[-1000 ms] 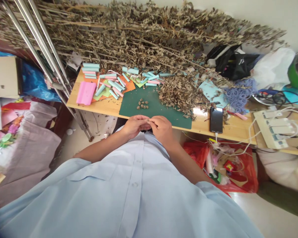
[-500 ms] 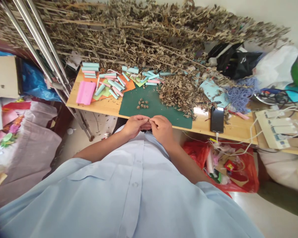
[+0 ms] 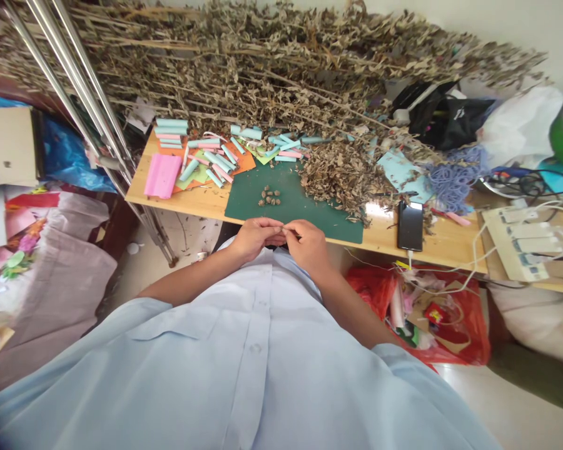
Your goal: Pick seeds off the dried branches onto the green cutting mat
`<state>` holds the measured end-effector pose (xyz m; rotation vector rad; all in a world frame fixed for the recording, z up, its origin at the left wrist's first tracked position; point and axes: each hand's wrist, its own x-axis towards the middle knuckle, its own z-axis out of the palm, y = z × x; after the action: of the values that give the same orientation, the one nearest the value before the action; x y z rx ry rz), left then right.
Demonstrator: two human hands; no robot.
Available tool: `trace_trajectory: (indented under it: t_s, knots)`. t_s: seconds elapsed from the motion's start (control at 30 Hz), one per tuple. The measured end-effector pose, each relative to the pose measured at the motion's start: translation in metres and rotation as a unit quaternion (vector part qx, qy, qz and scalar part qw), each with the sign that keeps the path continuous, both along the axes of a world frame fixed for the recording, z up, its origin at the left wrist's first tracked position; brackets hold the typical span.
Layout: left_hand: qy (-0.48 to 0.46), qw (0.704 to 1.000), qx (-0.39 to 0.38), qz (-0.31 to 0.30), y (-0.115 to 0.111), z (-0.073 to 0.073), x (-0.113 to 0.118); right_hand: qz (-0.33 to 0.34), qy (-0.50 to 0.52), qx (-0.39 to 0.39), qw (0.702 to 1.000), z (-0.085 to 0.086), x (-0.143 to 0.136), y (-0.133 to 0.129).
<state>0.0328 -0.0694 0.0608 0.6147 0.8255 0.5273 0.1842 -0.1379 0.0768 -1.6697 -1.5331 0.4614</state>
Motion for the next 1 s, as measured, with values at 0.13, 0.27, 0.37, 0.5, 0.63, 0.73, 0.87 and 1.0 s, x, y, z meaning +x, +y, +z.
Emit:
trace_trajectory:
  t_s: [0.13, 0.27, 0.37, 0.5, 0.63, 0.73, 0.87, 1.0]
  knots:
    - [0.026, 0.999, 0.027, -0.009, -0.001, 0.004, 0.002, -0.028, 0.033, -0.057, 0.997, 0.002, 0.001, 0.0]
    - [0.061, 0.997, 0.046, -0.02, -0.002, 0.009, 0.003, -0.025, 0.029, -0.096, 0.995, 0.005, 0.002, 0.001]
    - [0.074, 0.996, 0.053, -0.024, -0.003, 0.011, 0.004, -0.028, 0.034, -0.112, 0.993, 0.007, 0.001, 0.001]
    - [0.065, 0.997, 0.049, -0.011, -0.003, 0.011, 0.003, -0.054, 0.051, -0.096, 0.993, 0.006, -0.005, 0.0]
    - [0.006, 1.0, 0.0, -0.006, -0.002, 0.01, 0.001, -0.087, 0.106, -0.065, 0.988, 0.001, -0.007, 0.0]
    - [-0.029, 0.999, -0.026, -0.016, 0.0, 0.008, -0.001, -0.107, 0.177, -0.068, 0.976, -0.003, -0.005, 0.0]
    - [-0.047, 0.998, -0.025, -0.02, 0.001, 0.004, -0.003, -0.114, 0.207, -0.072, 0.969, -0.004, -0.005, 0.0]
    - [-0.037, 0.999, -0.016, -0.014, 0.0, 0.001, -0.002, -0.119, 0.197, -0.066, 0.971, -0.004, -0.01, -0.001]
